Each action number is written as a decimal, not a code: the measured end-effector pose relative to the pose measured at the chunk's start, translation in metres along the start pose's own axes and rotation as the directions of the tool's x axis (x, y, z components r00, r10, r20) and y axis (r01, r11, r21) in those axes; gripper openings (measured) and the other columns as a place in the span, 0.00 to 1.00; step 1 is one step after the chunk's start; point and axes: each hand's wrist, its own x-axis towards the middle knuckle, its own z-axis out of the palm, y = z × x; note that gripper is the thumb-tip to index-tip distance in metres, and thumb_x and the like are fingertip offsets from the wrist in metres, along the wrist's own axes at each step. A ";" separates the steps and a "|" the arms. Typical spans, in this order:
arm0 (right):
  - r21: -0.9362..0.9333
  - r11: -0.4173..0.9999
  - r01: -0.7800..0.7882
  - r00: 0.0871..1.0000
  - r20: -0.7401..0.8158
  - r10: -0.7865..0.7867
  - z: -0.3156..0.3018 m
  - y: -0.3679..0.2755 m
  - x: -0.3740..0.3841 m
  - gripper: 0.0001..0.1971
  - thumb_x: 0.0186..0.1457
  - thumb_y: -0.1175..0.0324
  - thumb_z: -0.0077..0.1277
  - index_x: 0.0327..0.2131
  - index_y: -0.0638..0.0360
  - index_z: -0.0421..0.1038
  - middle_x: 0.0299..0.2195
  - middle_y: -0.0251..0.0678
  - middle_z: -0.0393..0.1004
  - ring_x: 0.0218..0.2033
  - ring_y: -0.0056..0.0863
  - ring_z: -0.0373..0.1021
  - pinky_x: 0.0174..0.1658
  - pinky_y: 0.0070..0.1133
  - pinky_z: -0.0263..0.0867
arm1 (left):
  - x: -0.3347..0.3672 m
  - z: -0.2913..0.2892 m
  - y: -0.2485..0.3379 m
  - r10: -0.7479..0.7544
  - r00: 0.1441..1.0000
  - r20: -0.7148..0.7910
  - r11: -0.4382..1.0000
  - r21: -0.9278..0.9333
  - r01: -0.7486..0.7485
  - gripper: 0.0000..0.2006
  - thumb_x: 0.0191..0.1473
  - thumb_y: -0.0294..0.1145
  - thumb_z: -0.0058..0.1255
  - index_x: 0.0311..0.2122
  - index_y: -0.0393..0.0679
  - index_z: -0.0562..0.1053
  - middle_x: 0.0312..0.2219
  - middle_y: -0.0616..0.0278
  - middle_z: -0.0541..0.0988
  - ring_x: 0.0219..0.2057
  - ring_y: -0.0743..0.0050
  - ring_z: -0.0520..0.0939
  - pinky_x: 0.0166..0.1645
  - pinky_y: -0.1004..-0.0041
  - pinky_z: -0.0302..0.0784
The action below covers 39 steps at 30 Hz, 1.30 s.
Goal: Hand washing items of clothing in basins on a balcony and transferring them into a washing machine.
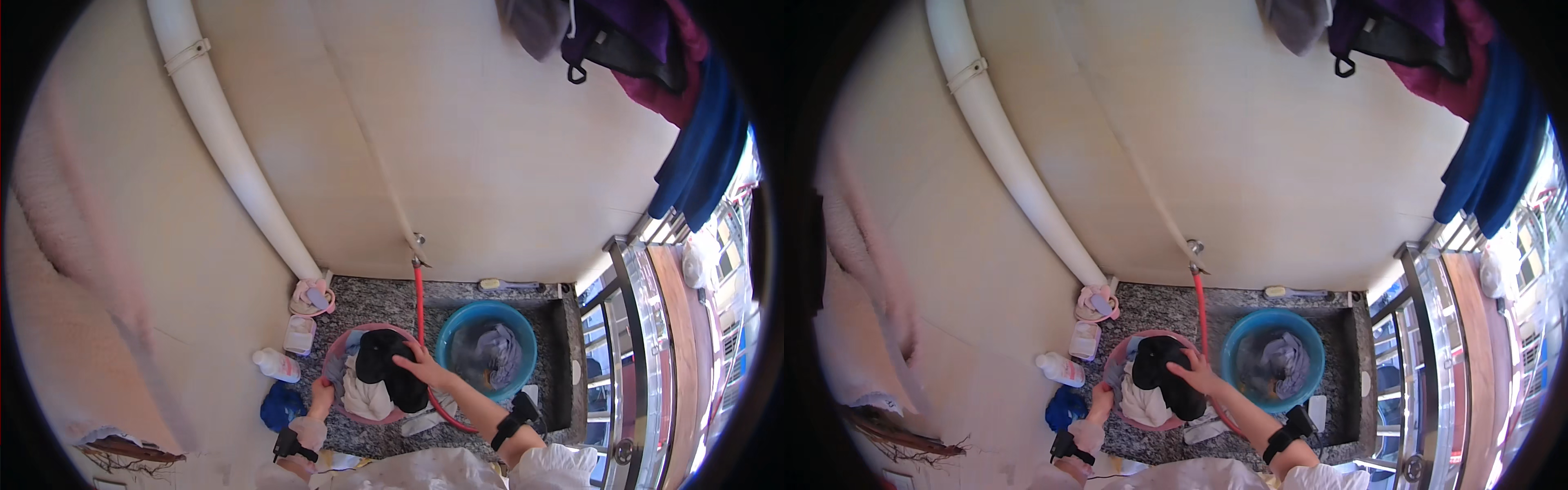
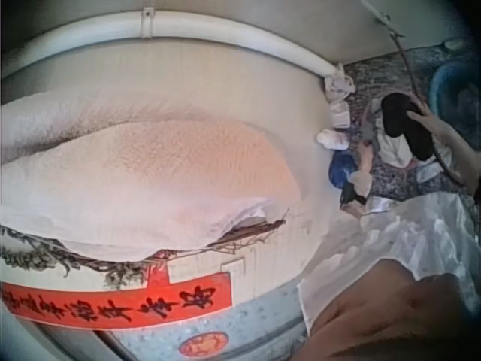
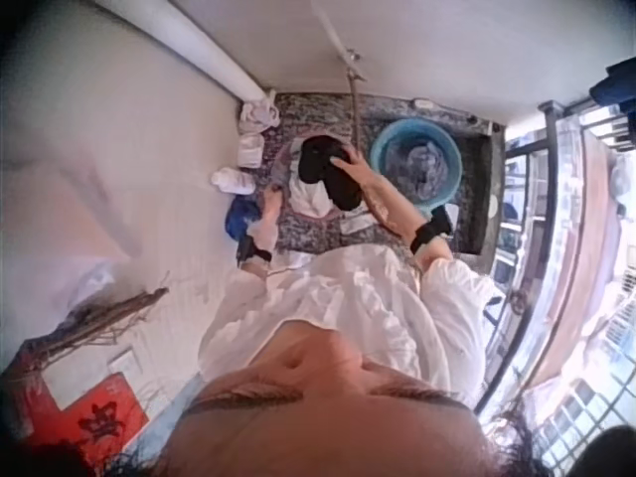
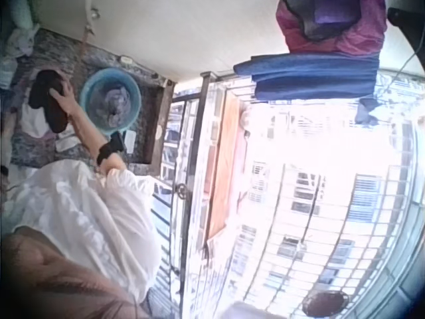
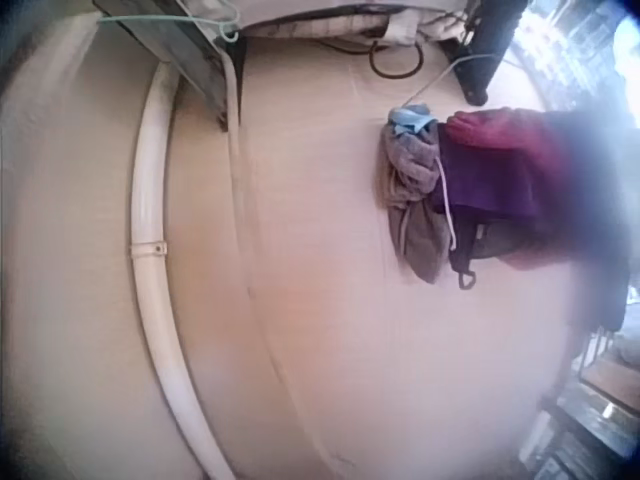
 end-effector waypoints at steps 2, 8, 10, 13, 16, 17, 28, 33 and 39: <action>0.220 0.975 0.022 0.986 0.156 -0.057 -0.010 0.004 -0.004 0.35 0.56 0.47 0.46 0.61 0.56 0.50 0.60 0.45 0.51 0.60 0.36 0.52 0.60 0.29 0.50 | 0.000 -0.008 -0.006 -0.032 0.999 0.032 0.999 -0.039 0.033 0.10 0.49 0.21 0.43 0.36 0.40 0.75 0.28 0.67 0.79 0.24 0.80 0.76 0.25 0.79 0.67; 0.291 0.956 0.036 0.957 -0.285 0.050 0.002 0.070 0.007 0.33 0.57 0.49 0.45 0.59 0.60 0.53 0.54 0.46 0.61 0.56 0.32 0.58 0.57 0.27 0.54 | 0.006 -0.001 -0.002 -0.023 0.997 0.077 0.999 0.025 0.021 0.11 0.50 0.22 0.41 0.36 0.41 0.75 0.27 0.67 0.78 0.21 0.79 0.75 0.22 0.78 0.65; 0.487 0.872 0.060 0.959 -0.271 0.085 0.031 0.068 0.015 0.33 0.53 0.48 0.48 0.58 0.53 0.56 0.49 0.51 0.63 0.54 0.40 0.60 0.58 0.28 0.53 | 0.007 -0.010 -0.006 -0.026 0.997 0.067 0.999 -0.027 0.027 0.10 0.50 0.22 0.41 0.36 0.40 0.75 0.26 0.67 0.78 0.20 0.79 0.75 0.20 0.78 0.64; 0.147 0.978 -0.149 0.858 -0.473 0.202 0.044 0.041 0.003 0.36 0.47 0.44 0.51 0.57 0.50 0.59 0.48 0.53 0.62 0.53 0.50 0.58 0.57 0.32 0.53 | 0.003 -0.008 -0.006 -0.042 0.999 0.034 0.996 -0.072 0.044 0.10 0.49 0.21 0.41 0.35 0.39 0.75 0.27 0.65 0.79 0.22 0.78 0.77 0.23 0.77 0.67; 0.278 0.937 -0.213 0.846 -0.427 0.319 0.037 0.039 -0.005 0.39 0.43 0.40 0.52 0.56 0.50 0.60 0.50 0.54 0.60 0.54 0.51 0.56 0.58 0.33 0.53 | 0.004 -0.006 -0.005 -0.045 0.995 0.094 0.999 -0.021 0.047 0.10 0.49 0.19 0.41 0.35 0.38 0.75 0.28 0.64 0.79 0.24 0.78 0.77 0.26 0.77 0.70; 0.302 0.925 -0.230 0.854 -0.394 0.340 0.038 0.036 -0.006 0.40 0.42 0.40 0.52 0.56 0.50 0.60 0.50 0.54 0.60 0.54 0.51 0.57 0.58 0.33 0.53 | 0.008 -0.010 -0.006 -0.040 0.992 0.116 0.999 -0.010 0.042 0.10 0.49 0.19 0.41 0.35 0.38 0.75 0.28 0.64 0.79 0.24 0.78 0.77 0.26 0.77 0.70; 0.442 0.884 -0.155 0.618 -0.655 0.436 0.018 0.059 -0.145 0.38 0.43 0.44 0.57 0.53 0.61 0.63 0.49 0.53 0.64 0.52 0.42 0.63 0.54 0.29 0.60 | -0.030 0.059 0.019 -0.038 0.925 0.377 0.997 0.074 0.011 0.13 0.49 0.16 0.40 0.38 0.37 0.74 0.31 0.64 0.78 0.33 0.78 0.77 0.38 0.76 0.71; 0.498 0.865 -0.062 0.462 -0.754 0.467 0.004 0.057 -0.236 0.39 0.42 0.42 0.55 0.53 0.58 0.63 0.47 0.56 0.65 0.51 0.47 0.63 0.56 0.31 0.58 | -0.065 0.114 0.030 -0.016 0.782 0.623 1.000 0.017 0.007 0.11 0.50 0.17 0.41 0.38 0.36 0.73 0.33 0.64 0.78 0.34 0.75 0.77 0.38 0.74 0.70; 0.543 0.839 -0.008 0.231 -0.816 0.530 0.033 0.065 -0.367 0.37 0.45 0.44 0.55 0.53 0.59 0.62 0.47 0.53 0.66 0.49 0.43 0.65 0.53 0.30 0.60 | -0.133 0.160 0.039 0.021 0.573 0.820 0.996 0.035 -0.088 0.18 0.48 0.14 0.37 0.46 0.34 0.70 0.39 0.59 0.77 0.39 0.71 0.78 0.43 0.72 0.71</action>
